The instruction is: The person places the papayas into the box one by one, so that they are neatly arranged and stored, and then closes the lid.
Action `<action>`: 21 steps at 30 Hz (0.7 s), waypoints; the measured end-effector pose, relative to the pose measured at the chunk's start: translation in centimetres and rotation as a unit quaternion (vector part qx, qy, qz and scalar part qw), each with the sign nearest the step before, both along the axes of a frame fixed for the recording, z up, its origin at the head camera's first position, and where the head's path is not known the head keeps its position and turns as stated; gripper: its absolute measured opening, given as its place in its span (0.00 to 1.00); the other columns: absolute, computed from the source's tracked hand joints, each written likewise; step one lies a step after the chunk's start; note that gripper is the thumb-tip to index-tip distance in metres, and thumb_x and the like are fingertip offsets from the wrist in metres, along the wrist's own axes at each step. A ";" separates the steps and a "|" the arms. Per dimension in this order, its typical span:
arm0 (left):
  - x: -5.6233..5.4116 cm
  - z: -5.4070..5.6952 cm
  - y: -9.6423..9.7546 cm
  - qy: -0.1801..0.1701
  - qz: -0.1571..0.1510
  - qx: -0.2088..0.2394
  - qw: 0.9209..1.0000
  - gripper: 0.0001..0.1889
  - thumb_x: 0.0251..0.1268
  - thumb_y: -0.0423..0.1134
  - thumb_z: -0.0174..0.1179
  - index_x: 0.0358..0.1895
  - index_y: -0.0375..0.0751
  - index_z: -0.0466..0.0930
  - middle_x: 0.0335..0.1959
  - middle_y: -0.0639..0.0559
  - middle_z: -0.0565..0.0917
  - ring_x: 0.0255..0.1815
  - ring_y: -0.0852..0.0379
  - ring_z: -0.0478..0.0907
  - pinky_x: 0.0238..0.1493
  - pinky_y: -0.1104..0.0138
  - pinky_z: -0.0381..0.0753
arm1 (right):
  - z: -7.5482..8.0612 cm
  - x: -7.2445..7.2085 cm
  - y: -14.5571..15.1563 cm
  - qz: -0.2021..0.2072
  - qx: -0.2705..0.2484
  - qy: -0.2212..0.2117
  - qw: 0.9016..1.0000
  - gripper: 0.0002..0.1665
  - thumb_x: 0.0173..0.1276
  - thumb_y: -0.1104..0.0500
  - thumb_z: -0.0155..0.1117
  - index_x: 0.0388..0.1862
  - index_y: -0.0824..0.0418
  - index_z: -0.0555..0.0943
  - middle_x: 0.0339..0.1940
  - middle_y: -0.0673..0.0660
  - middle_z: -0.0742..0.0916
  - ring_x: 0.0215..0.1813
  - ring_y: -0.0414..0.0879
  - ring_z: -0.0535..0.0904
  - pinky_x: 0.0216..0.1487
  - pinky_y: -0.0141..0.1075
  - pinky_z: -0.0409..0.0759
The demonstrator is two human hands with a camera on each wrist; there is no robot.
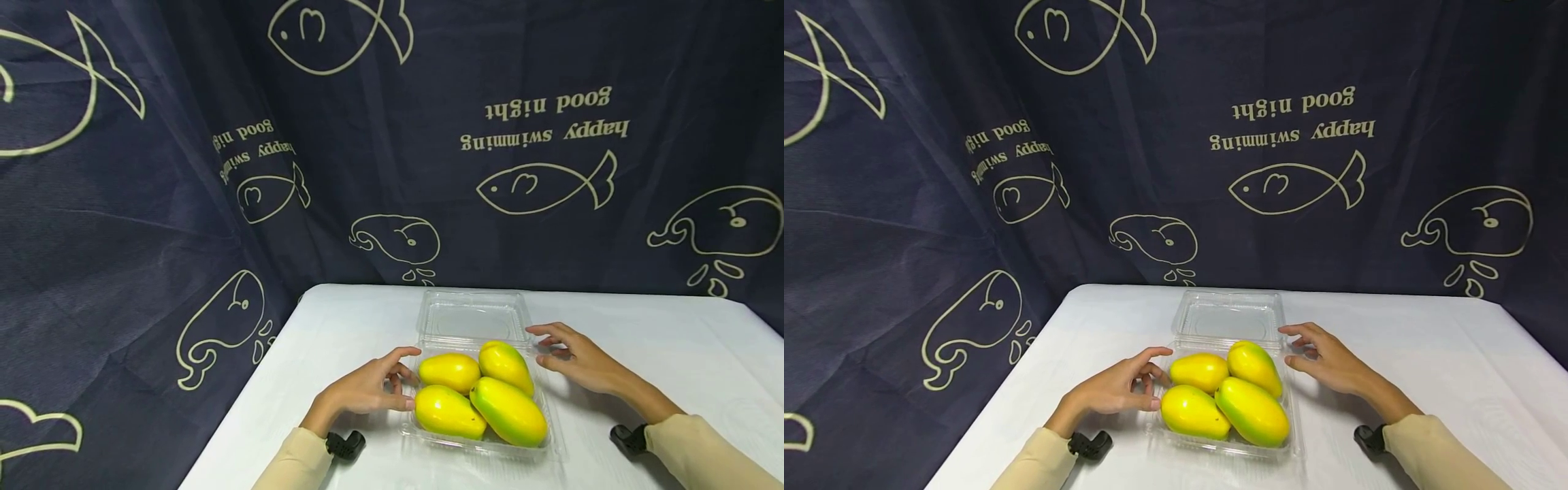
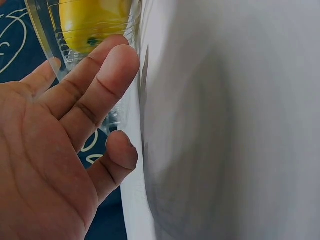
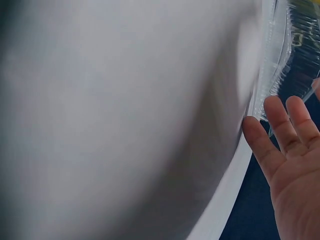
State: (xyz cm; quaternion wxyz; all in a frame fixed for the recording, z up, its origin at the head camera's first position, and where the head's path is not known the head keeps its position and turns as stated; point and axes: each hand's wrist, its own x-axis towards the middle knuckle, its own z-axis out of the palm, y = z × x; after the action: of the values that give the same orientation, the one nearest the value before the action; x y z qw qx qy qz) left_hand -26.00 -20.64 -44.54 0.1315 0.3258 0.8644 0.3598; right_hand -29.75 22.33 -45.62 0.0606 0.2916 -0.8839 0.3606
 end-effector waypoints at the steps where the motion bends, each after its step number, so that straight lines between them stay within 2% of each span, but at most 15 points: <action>1: 0.0 0.0 0.0 -0.001 0.000 0.000 1.000 0.45 0.62 0.55 0.68 0.78 0.55 0.54 0.54 0.59 0.83 0.38 0.63 0.82 0.51 0.65 0.78 | 0.0 0.0 0.0 0.001 0.001 0.001 1.000 0.30 0.71 0.52 0.66 0.69 0.57 0.73 0.64 0.57 0.79 0.58 0.56 0.81 0.54 0.43 0.83; 14: 0.1 0.0 -0.1 0.000 0.004 -0.002 1.000 0.44 0.62 0.56 0.68 0.78 0.56 0.54 0.53 0.60 0.83 0.39 0.64 0.82 0.51 0.66 0.78 | -0.2 -0.2 -0.1 0.006 0.001 -0.016 1.000 0.32 0.71 0.55 0.65 0.72 0.60 0.69 0.69 0.59 0.77 0.61 0.58 0.80 0.56 0.45 0.82; 21: 0.1 -0.2 -0.1 0.001 0.007 -0.003 1.000 0.44 0.61 0.57 0.68 0.78 0.57 0.54 0.53 0.60 0.83 0.39 0.64 0.82 0.52 0.67 0.77 | -0.3 -0.3 0.1 0.021 -0.003 -0.016 1.000 0.33 0.71 0.56 0.66 0.72 0.60 0.69 0.69 0.61 0.76 0.61 0.51 0.80 0.56 0.42 0.82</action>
State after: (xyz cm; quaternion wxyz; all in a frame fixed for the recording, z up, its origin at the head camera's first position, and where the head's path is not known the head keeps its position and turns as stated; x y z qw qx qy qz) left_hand -25.93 -20.72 -44.72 0.1293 0.3194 0.8680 0.3576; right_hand -30.00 22.44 -45.90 0.0403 0.3038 -0.8775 0.3689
